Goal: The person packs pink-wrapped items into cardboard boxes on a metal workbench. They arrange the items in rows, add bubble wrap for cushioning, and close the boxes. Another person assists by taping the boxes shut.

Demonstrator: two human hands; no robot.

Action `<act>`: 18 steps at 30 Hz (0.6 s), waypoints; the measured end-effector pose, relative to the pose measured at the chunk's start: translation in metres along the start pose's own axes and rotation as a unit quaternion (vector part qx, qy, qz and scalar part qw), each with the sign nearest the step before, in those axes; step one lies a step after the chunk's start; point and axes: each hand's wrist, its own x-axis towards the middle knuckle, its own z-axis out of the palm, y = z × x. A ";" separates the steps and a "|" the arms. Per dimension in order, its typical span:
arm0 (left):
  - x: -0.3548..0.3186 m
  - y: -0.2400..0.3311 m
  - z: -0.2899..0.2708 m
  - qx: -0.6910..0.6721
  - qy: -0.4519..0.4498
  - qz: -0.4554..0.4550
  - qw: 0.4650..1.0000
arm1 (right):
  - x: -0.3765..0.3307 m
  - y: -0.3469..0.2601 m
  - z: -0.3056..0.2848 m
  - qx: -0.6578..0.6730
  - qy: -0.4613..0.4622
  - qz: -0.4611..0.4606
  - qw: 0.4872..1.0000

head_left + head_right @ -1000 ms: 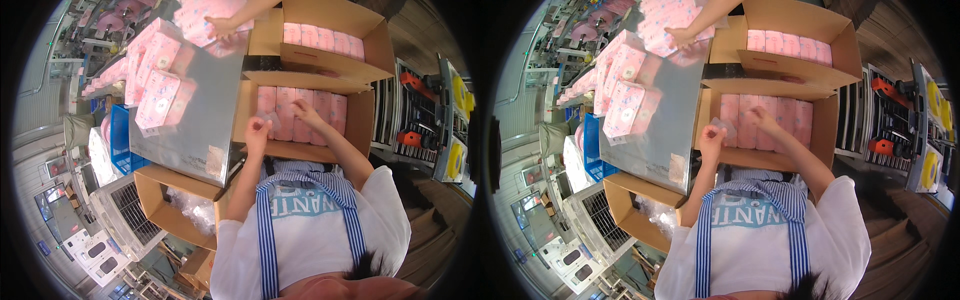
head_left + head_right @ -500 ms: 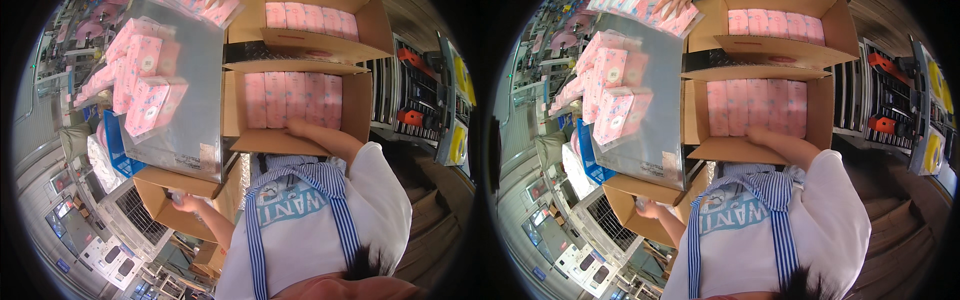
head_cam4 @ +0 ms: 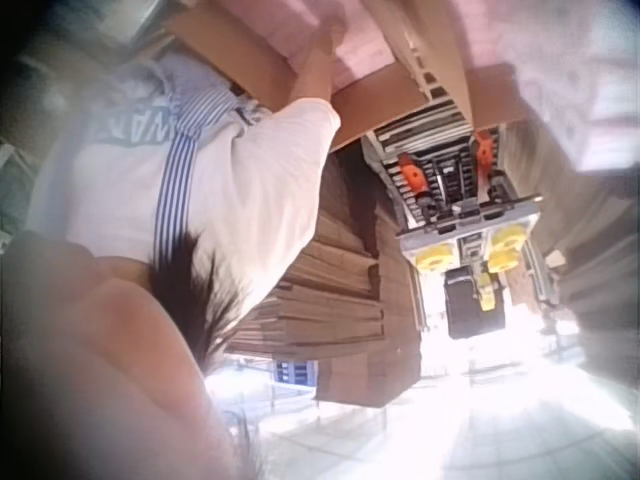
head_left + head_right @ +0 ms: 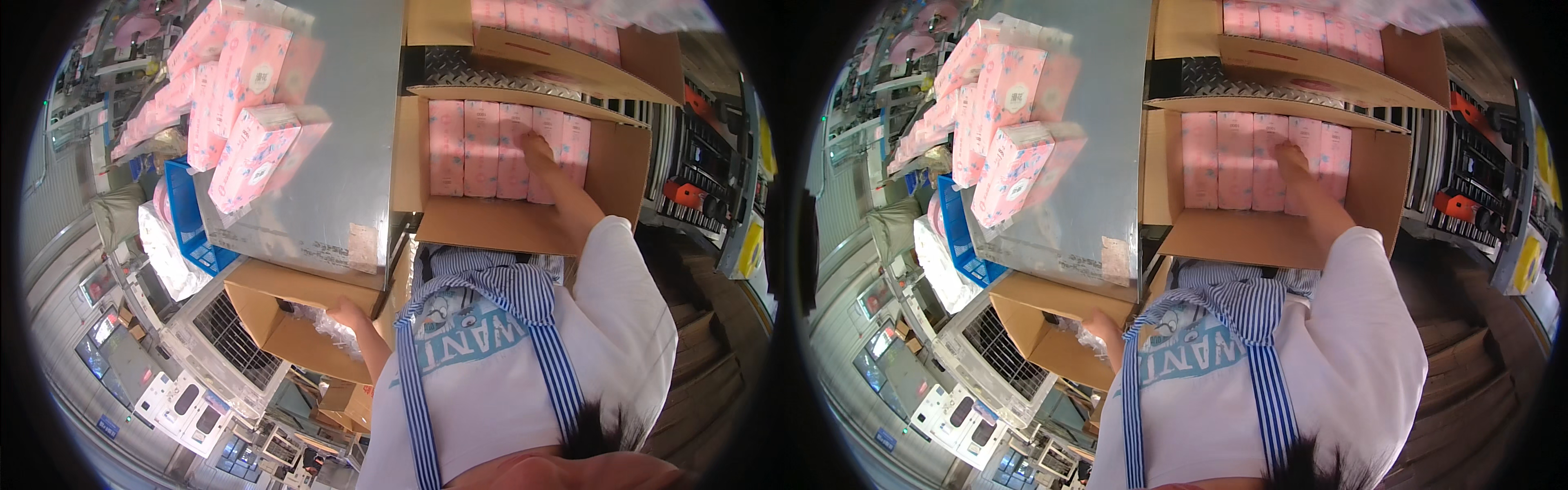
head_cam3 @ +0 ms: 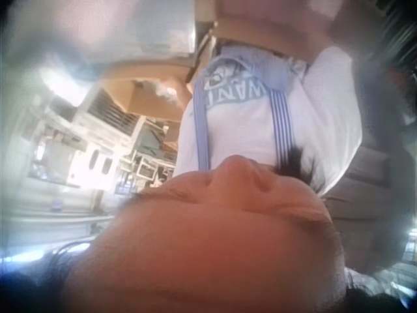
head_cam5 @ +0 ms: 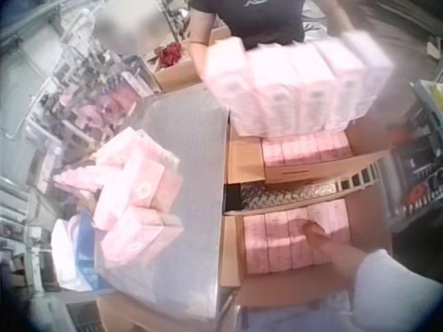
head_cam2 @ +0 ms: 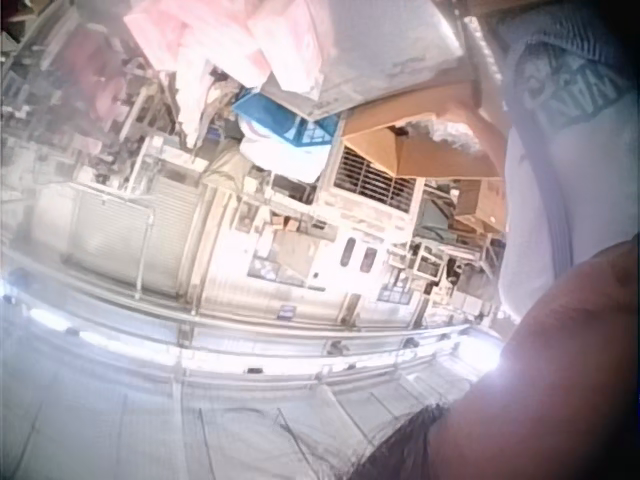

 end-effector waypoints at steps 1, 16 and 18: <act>0.008 -0.006 -0.004 0.090 0.040 0.088 0.991 | -0.007 0.006 -0.007 -0.074 -0.091 -0.096 0.988; 0.187 0.320 0.075 0.322 -0.115 0.630 0.697 | -0.112 -0.041 -0.018 -0.076 -0.048 -0.199 0.976; 0.165 0.337 0.092 0.200 -0.140 0.667 0.704 | -0.127 -0.078 -0.048 -0.010 -0.015 -0.197 0.980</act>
